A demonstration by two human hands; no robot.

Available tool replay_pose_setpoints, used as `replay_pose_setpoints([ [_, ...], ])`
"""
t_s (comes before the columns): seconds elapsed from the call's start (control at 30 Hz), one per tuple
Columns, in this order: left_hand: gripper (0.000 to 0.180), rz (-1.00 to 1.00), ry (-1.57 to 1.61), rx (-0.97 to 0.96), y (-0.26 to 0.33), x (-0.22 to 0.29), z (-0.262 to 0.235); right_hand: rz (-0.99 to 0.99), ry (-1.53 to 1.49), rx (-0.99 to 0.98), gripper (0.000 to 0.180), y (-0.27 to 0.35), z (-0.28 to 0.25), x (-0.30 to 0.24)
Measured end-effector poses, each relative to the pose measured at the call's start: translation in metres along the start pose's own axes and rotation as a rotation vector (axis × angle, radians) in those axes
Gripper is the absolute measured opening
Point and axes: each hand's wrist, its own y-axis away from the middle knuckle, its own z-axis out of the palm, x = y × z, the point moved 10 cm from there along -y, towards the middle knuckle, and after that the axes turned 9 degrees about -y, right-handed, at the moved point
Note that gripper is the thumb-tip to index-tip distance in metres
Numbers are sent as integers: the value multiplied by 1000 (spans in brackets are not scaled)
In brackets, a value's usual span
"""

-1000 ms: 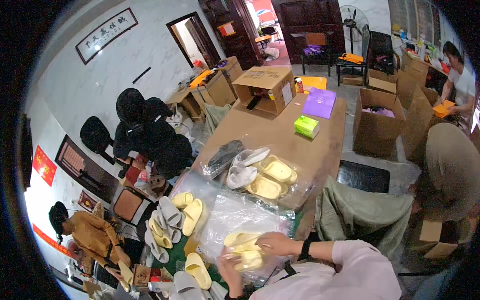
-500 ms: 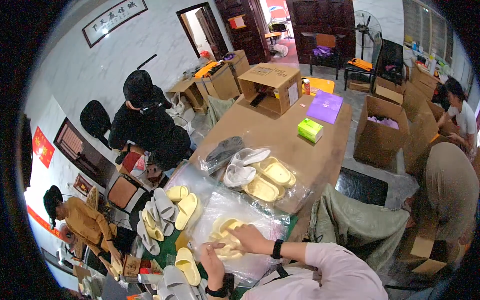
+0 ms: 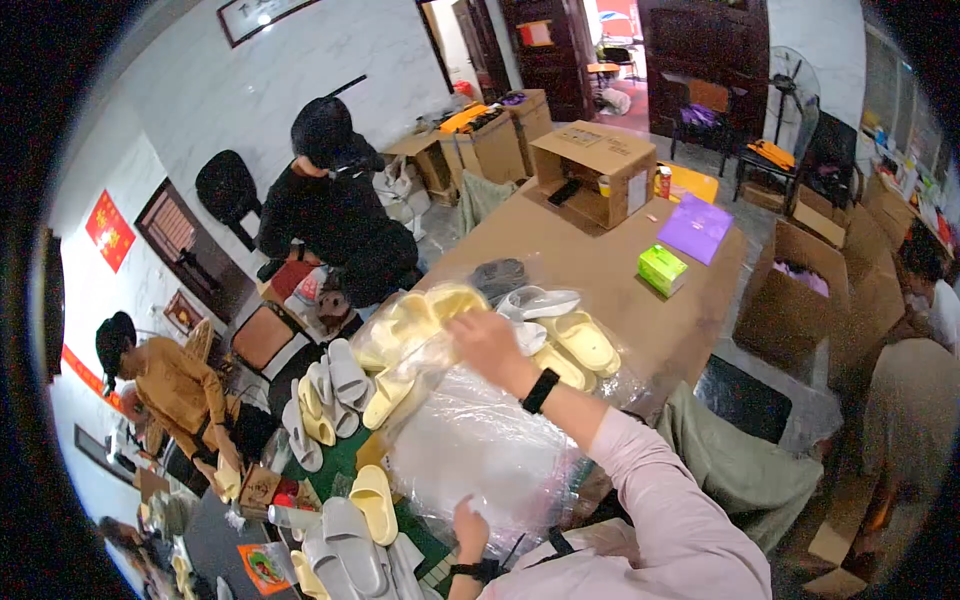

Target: Packing finished slippers into plastic bags in a production finishing area.

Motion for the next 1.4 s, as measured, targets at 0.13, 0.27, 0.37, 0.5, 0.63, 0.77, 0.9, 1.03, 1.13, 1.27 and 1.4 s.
replay_pose_setpoints([
  [0.13,39,-116,-211,-195,17,0,47,-15,148,-88,28,14,-3,41],
  [0.27,39,-87,-288,-241,31,-8,61,382,368,-168,29,101,-3,102],
  [0.37,41,7,-231,-215,37,-23,74,642,397,-249,26,169,-5,136],
  [0.5,41,121,-238,-193,38,-37,90,676,276,-192,30,180,-12,143],
  [0.63,41,101,-206,-187,39,-19,87,682,309,-91,30,169,-45,129],
  [0.77,45,144,-270,-124,49,-49,102,615,272,-285,52,185,-17,118],
  [0.9,46,6,-185,-235,35,-16,74,637,351,-282,67,184,-32,99],
  [1.03,44,-85,-196,-267,38,-12,63,677,208,-178,73,188,-18,84],
  [1.13,48,-137,-112,-144,44,-10,45,538,312,-24,77,164,-13,7],
  [1.27,47,-46,-69,-62,50,-2,31,229,-125,-593,58,219,92,-57],
  [1.4,48,-158,-2,424,46,-22,-73,108,-170,-1274,54,350,184,-92],
])
